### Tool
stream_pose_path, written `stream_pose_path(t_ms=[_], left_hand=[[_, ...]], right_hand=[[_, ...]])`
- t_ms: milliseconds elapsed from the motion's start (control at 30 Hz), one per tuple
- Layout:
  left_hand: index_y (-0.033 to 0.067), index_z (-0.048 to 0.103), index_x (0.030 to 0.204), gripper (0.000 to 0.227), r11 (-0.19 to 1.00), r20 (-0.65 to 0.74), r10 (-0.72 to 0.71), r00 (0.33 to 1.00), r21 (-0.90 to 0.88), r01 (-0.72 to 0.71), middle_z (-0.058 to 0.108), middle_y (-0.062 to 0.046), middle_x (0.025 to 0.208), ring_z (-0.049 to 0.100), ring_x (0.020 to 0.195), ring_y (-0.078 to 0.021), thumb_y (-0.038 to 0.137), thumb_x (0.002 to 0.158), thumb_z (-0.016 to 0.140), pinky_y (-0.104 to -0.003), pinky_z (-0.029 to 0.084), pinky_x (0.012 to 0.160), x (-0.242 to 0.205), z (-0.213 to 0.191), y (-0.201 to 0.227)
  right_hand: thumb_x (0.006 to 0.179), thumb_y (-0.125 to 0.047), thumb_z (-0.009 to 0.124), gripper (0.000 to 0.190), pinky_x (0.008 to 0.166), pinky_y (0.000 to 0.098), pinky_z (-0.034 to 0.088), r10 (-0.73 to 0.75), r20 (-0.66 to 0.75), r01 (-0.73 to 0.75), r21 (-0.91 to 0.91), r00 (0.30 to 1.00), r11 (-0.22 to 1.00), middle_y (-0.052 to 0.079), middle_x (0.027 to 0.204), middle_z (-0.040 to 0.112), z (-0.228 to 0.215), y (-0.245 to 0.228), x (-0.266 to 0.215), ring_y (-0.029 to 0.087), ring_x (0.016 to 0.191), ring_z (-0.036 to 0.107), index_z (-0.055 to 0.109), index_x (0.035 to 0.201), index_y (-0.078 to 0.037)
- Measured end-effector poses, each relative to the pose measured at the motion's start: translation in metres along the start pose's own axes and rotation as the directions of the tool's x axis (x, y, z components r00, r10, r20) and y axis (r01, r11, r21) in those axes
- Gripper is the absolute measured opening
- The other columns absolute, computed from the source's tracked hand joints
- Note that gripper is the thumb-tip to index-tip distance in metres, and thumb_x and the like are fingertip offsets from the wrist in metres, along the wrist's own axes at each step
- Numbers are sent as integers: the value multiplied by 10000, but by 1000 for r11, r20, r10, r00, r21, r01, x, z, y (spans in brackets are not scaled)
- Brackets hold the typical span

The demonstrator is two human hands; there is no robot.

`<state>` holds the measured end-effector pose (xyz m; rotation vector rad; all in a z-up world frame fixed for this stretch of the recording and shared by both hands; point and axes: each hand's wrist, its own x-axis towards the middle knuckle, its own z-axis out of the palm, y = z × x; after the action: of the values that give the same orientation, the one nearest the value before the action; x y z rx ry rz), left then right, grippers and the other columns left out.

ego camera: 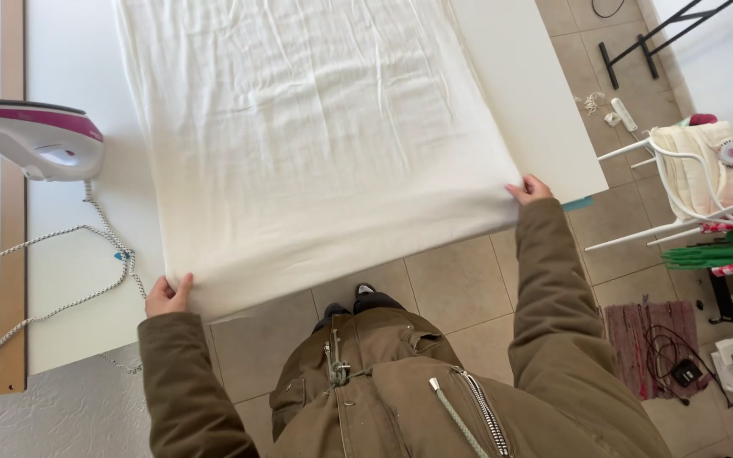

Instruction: Ironing a piece of white fabric and pinning its edges on a work table.

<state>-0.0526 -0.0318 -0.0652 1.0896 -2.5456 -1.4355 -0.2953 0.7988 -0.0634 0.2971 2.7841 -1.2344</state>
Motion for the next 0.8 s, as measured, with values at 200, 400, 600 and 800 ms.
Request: stream_pose_path(t_ms=[200,400,600,800], left_hand=[[43,720,1211,410,993,158,-40,987,-104,57,781,-79,1000,706,890,-173,321,917,787,-307,534,836,-56,-28,-34],[54,761,1167,383,971,37,-131,991,204,121,784,-100,1054,736,968,-219,291,871,807,-369,568,889,-65,-30,-32],[20,668,1286,652,902,-68,49,996,431,-15,759,-167,1121,712,1030,-320,436,827,874,-451,564,915,26,-1,4],[49,611,1342,811,882,-202,-152,968,414,225,681,-267,1227,643,1135,-447,494,733,909,-514,526,964,117,38,80]], right_hand=[[868,-259,837,372,825,293,546,152,94,-158,61,984,986,101,1012,770,-24,50,-59,151,902,693,696,1100,-4],[906,-214,813,282,881,332,567,130,-167,-159,-180,977,971,90,1044,776,-25,69,-73,175,940,715,752,1120,-41],[795,-254,934,583,895,374,564,-78,-221,23,-241,972,970,145,1193,697,-3,-25,21,233,1045,672,654,1248,-16],[721,-341,960,628,892,363,584,82,-47,-91,-265,996,960,121,1076,732,42,-73,144,220,952,690,671,1172,-13]])
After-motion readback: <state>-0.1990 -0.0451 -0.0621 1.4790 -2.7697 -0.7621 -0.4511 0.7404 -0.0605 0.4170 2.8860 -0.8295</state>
